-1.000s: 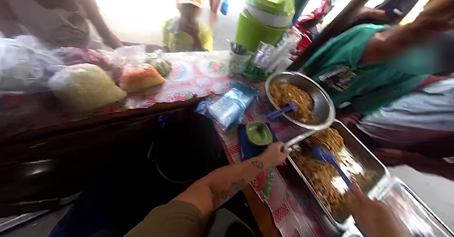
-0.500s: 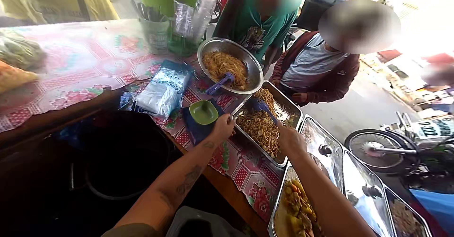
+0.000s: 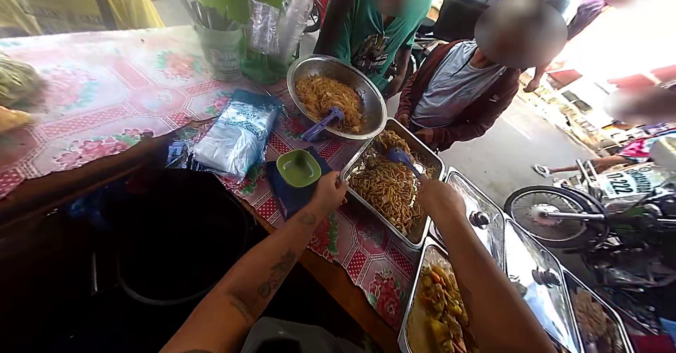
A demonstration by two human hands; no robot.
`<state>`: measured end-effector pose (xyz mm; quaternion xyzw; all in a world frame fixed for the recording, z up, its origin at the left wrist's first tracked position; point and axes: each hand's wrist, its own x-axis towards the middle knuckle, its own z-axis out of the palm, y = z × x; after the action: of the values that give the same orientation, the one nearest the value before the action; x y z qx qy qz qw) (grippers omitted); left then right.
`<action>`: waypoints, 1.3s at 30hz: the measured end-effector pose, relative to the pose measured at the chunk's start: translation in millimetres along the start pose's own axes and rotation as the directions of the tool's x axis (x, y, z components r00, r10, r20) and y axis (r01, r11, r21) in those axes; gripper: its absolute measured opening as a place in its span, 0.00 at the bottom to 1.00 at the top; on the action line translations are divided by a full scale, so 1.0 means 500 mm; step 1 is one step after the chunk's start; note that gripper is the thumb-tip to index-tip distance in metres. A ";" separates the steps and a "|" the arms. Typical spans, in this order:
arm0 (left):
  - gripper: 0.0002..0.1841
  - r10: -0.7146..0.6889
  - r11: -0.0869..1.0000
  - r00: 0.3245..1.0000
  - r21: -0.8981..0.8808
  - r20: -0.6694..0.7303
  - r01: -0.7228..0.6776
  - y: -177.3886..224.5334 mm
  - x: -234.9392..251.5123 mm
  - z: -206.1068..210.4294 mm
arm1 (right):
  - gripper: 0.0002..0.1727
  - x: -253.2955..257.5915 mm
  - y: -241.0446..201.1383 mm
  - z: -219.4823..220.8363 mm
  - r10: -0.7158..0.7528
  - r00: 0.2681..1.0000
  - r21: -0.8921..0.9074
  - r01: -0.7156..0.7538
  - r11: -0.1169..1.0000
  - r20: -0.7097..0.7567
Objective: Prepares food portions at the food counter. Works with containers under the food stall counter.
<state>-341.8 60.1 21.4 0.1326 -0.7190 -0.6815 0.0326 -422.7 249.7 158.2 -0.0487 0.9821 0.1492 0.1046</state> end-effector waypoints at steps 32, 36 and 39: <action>0.17 0.007 1.000 0.999 -0.013 -0.035 -0.007 -0.005 0.004 0.009 | 0.24 0.163 0.074 0.010 -0.066 0.995 0.569 0.094 0.817 -0.071; 0.17 0.001 1.000 1.000 -0.018 -0.022 -0.002 -0.002 0.003 0.004 | 0.22 0.271 0.023 0.044 0.021 0.999 0.615 0.010 0.788 -0.044; 0.16 0.015 0.999 1.000 -0.029 -0.022 -0.016 -0.006 0.002 0.005 | 0.23 0.269 -0.022 0.065 0.030 0.997 0.703 -0.071 0.707 0.071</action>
<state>-343.1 62.3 18.3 0.1339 -0.7097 -0.6901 0.0475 -546.0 240.3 95.4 0.0260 0.9624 -0.2328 0.1374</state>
